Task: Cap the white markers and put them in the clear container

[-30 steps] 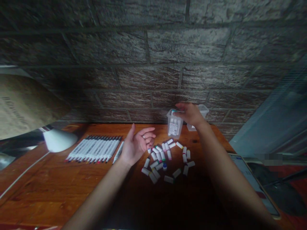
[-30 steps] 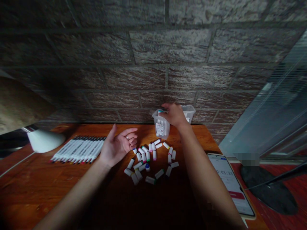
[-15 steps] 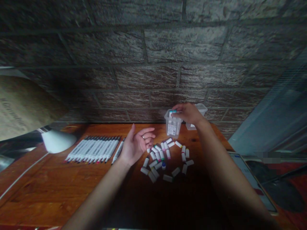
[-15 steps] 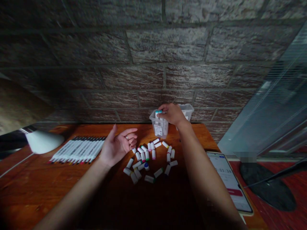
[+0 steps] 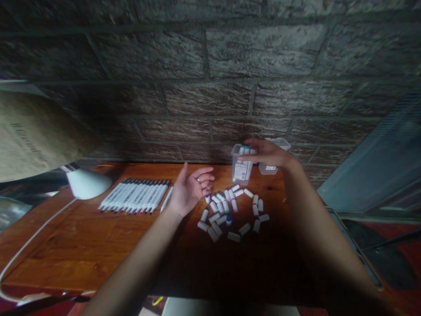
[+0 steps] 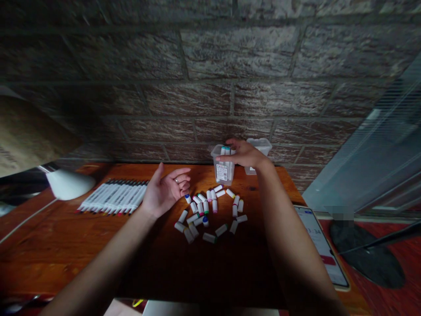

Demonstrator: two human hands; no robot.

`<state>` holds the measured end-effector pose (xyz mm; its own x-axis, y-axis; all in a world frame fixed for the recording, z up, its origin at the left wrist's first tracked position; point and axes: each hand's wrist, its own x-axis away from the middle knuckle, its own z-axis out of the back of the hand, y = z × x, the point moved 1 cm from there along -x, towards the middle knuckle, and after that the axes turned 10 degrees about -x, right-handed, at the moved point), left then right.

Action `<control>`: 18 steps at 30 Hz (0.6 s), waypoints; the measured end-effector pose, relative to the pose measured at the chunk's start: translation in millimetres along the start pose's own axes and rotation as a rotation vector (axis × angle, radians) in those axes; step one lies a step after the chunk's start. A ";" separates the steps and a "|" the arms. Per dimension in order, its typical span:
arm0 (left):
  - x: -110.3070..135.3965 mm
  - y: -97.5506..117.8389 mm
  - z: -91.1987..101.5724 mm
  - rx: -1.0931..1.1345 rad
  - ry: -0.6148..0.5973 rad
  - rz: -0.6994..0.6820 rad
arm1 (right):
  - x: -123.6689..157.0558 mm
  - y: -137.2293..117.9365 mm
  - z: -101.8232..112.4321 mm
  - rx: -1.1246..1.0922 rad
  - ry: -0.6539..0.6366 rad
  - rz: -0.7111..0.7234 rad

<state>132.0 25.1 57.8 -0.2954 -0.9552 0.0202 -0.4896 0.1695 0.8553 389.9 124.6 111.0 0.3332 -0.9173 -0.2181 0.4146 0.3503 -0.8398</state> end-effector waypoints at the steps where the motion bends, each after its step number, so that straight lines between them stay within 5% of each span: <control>1: -0.2 0.3 0.7 0.003 0.005 -0.002 | 0.3 -0.4 -0.6 -0.013 -0.006 0.009; 8: -3.4 6.7 10.1 -0.092 0.104 -0.043 | 1.9 -2.6 -0.1 -0.035 0.023 0.024; 12: -5.2 5.4 18.8 -0.538 0.315 -0.219 | 3.8 -5.4 4.8 -0.025 0.002 0.033; 15: -2.3 0.1 19.4 -0.915 0.359 -0.372 | 5.3 -8.0 7.2 0.016 0.043 0.077; 18: 4.6 0.5 23.6 -1.176 0.441 -0.330 | 7.9 -9.4 8.6 0.051 0.167 0.147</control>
<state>111.0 26.6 46.1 0.1036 -0.9478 -0.3015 0.5882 -0.1861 0.7870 395.9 115.6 121.5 0.2497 -0.8730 -0.4191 0.4154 0.4875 -0.7680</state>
